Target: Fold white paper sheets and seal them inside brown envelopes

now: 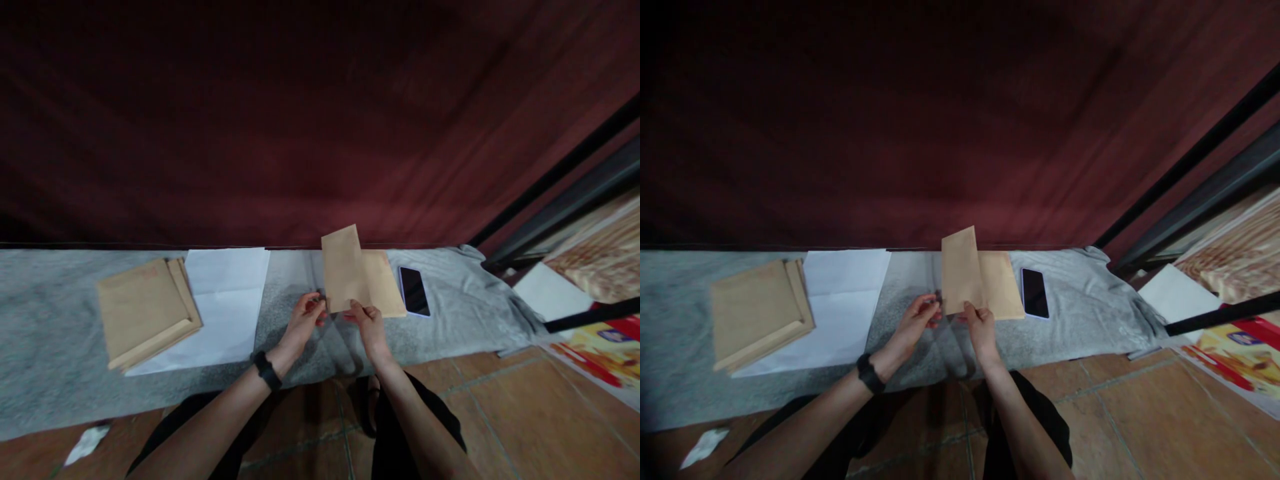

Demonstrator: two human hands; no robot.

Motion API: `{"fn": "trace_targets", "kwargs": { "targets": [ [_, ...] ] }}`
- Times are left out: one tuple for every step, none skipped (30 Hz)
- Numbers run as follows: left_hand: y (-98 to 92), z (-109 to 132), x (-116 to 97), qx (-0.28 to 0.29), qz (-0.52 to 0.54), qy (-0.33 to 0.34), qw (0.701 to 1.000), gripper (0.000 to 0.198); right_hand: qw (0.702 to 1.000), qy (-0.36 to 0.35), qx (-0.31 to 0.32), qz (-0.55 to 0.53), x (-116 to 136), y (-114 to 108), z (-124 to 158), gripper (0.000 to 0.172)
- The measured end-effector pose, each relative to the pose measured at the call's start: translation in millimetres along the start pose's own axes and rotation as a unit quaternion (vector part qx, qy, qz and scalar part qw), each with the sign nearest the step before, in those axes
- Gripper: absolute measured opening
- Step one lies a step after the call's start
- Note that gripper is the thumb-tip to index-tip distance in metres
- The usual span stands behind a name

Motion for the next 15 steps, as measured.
{"fn": "trace_targets", "kwargs": {
  "targets": [
    [-0.6,0,-2,-0.004,0.019,-0.008,1.000,0.045,0.997,-0.049,-0.015,0.060,8,-3,0,0.044],
    [0.1,0,-4,0.001,0.044,-0.016,0.999,0.048,0.987,-0.099,-0.023,0.122,15,-5,1,0.044],
    [2.0,0,-6,0.016,0.071,-0.025,0.997,0.050,0.970,-0.150,-0.025,0.187,22,-5,3,0.042],
    [4.5,0,-8,0.035,0.099,-0.035,0.994,0.052,0.946,-0.197,-0.022,0.256,28,-4,6,0.039],
    [7.2,1,-10,0.055,0.125,-0.045,0.990,0.054,0.915,-0.238,-0.017,0.325,32,-2,11,0.039],
    [9.6,2,-12,0.072,0.147,-0.051,0.985,0.055,0.879,-0.271,-0.012,0.392,34,1,15,0.042],
    [11.9,2,-13,0.088,0.164,-0.056,0.981,0.056,0.841,-0.297,-0.009,0.452,34,5,20,0.047],
    [13.8,3,-14,0.102,0.173,-0.056,0.978,0.057,0.804,-0.315,-0.004,0.504,33,9,24,0.052],
    [15.0,4,-14,0.111,0.172,-0.052,0.977,0.057,0.771,-0.329,0.004,0.545,31,14,29,0.054],
    [15.4,4,-13,0.114,0.163,-0.046,0.979,0.055,0.743,-0.340,0.017,0.576,28,19,32,0.054],
    [14.8,3,-12,0.109,0.149,-0.038,0.982,0.054,0.720,-0.349,0.033,0.599,25,24,36,0.054],
    [13.5,2,-10,0.097,0.135,-0.032,0.986,0.052,0.703,-0.354,0.051,0.614,22,29,39,0.053],
    [11.7,0,-9,0.083,0.122,-0.028,0.989,0.051,0.691,-0.356,0.067,0.626,19,32,42,0.053],
    [10.0,-2,-7,0.070,0.111,-0.025,0.991,0.050,0.683,-0.354,0.079,0.634,16,35,44,0.052],
    [8.8,-4,-6,0.065,0.103,-0.023,0.992,0.051,0.678,-0.350,0.087,0.641,15,37,45,0.051]
  ]
}}
Point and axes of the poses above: each hand's wrist, its own z-axis away from the middle knuckle, its own y-axis out of the palm, x = y × z, the point moved 5 cm from there along -z, towards the middle knuckle
